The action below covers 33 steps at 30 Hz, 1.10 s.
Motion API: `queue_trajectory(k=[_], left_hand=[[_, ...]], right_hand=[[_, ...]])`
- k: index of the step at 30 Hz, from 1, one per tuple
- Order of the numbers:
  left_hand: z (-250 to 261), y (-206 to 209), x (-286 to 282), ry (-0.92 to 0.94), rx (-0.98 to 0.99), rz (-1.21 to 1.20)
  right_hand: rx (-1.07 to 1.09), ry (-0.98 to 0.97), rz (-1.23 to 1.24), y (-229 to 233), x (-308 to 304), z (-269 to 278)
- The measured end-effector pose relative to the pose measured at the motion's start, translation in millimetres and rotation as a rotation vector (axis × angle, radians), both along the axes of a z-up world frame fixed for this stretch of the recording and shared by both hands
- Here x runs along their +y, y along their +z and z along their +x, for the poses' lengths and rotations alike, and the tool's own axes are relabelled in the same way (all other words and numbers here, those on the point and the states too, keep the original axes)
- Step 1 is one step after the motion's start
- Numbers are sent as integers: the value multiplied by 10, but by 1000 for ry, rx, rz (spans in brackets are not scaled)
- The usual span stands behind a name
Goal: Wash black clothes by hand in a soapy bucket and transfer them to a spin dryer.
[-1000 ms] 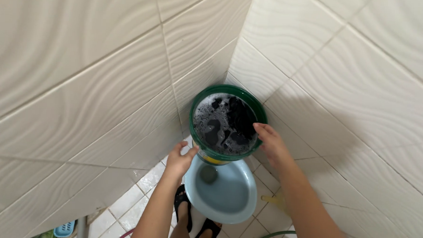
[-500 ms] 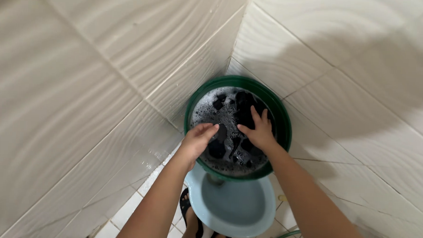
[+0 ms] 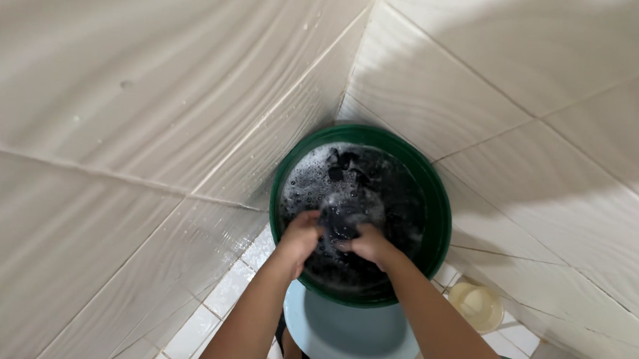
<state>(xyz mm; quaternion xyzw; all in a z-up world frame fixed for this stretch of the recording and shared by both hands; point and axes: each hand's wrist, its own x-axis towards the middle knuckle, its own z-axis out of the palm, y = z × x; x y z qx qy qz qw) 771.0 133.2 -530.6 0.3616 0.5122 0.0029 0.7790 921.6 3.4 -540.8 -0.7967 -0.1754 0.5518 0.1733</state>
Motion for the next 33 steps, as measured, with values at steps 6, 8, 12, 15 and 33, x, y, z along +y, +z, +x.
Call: queue_trajectory(k=[6, 8, 12, 15, 33], left_hand=[[39, 982, -100, -588, -325, 471], [152, 1196, -193, -586, -292, 607], [305, 1148, -307, -505, -374, 902], [416, 726, -313, -492, -120, 939], [168, 1856, 107, 189, -822, -547]], right_hand=[[307, -865, 426, 1624, 201, 49], [431, -974, 499, 2102, 213, 73], [630, -1059, 707, 2893, 130, 123], [648, -1057, 870, 3418, 61, 95], [939, -1216, 682, 1367, 56, 57]])
